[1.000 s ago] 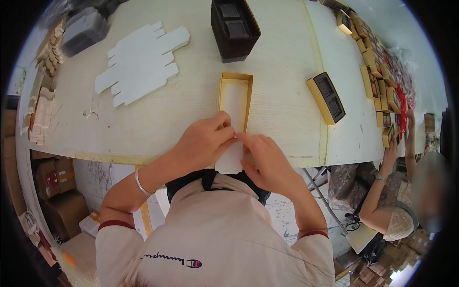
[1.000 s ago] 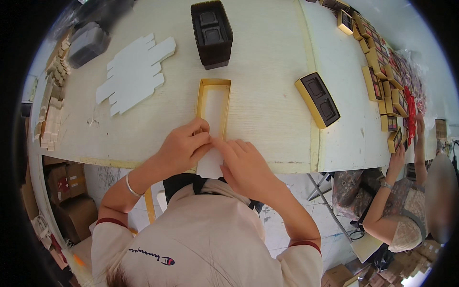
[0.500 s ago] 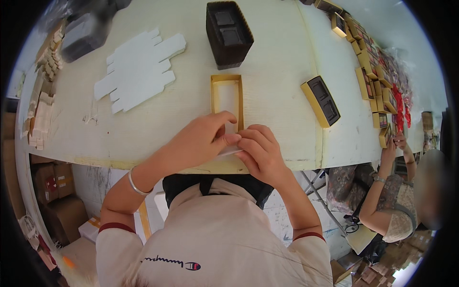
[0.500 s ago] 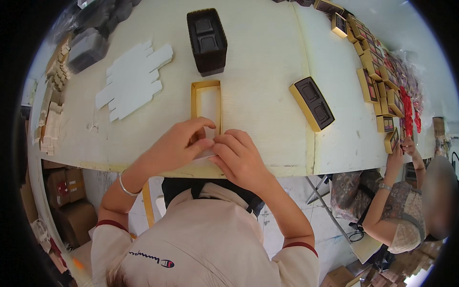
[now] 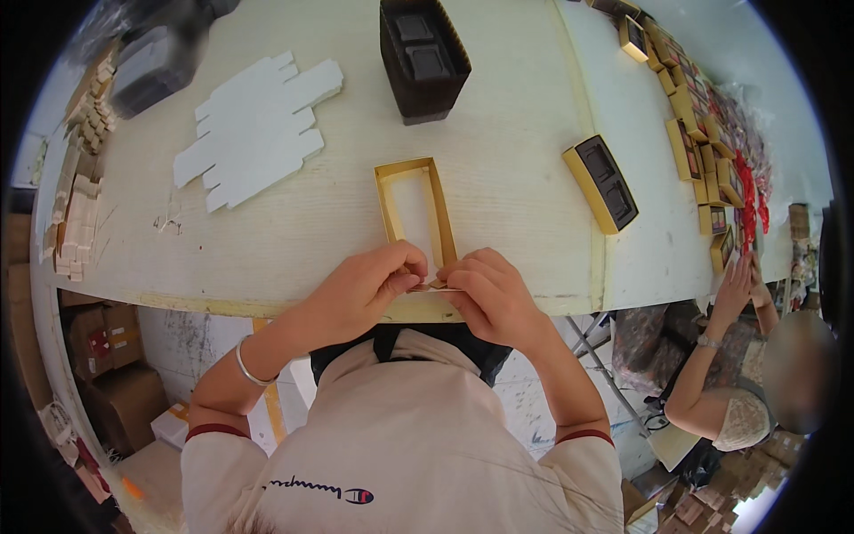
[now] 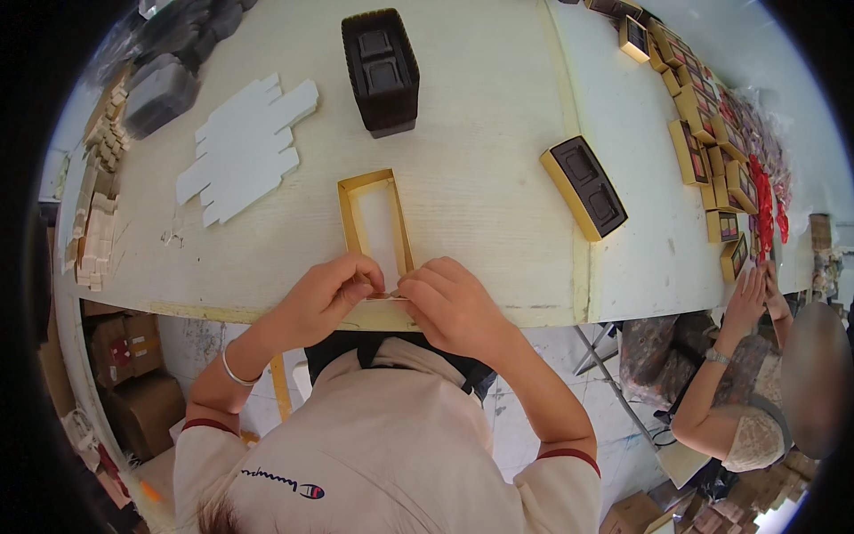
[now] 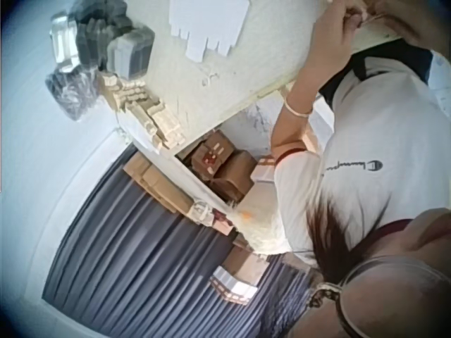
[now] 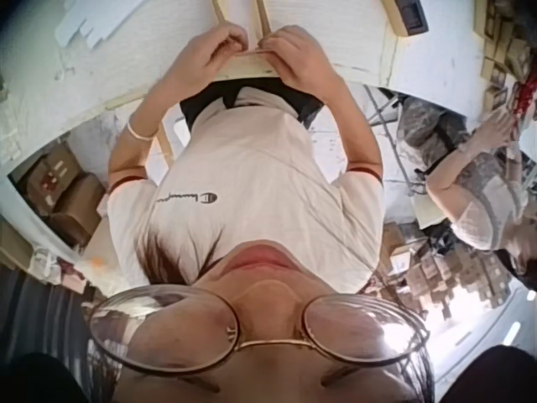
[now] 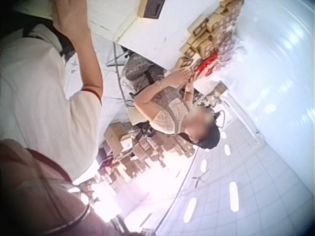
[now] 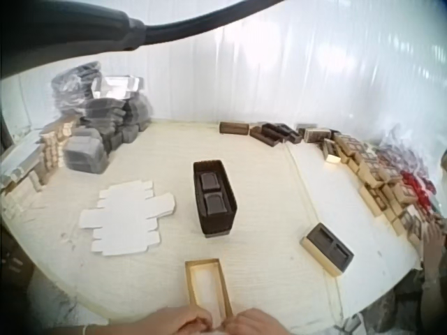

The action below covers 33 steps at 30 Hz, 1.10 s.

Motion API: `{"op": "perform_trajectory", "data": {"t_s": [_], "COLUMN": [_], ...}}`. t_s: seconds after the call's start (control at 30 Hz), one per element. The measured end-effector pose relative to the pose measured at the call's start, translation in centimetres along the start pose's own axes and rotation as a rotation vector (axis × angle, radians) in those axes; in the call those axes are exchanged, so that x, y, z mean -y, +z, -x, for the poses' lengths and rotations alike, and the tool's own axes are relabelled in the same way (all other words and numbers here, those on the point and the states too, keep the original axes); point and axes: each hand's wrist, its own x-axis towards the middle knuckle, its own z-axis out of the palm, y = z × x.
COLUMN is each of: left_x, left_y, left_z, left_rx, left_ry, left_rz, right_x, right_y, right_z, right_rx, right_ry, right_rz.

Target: The person folds flat white cardboard pieces into small rectangular boxes and places dark brown inserts inside them. The person repeats this process multiple times, stacking the completed boxes on the table.

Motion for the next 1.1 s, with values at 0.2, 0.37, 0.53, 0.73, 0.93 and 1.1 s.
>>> {"op": "perform_trajectory", "data": {"t_s": [0.2,0.37,0.53,0.73,0.93,1.1], "left_x": [0.7,1.8,2.0,1.4,1.5,1.5], "left_y": [0.8,2.1,1.8,1.4,2.0,1.9], "left_z": [0.2,-0.2,-0.2,-0.3,0.0,-0.1], "left_rx": [-0.199,-0.351,-0.288,-0.27,-0.489,-0.368], "left_ry": [0.298,0.308,0.309,0.285,0.512,0.459], "left_rz": [-0.296,-0.163,-0.089,-0.192,-0.91,-0.815], "right_x": [0.4,0.6,0.7,0.3,0.6,1.2], "right_y": [0.2,0.7,1.3,1.5,1.1,1.2], "right_z": [-1.1,-1.5,-0.8,-0.4,-0.6,-1.4], "right_rx": [-0.049,-0.063,-0.11,-0.105,-0.032,0.14], "right_ry": [0.12,0.292,0.27,0.1,-0.082,-0.014], "right_rz": [-0.029,-0.161,-0.165,0.084,0.525,0.518]}}
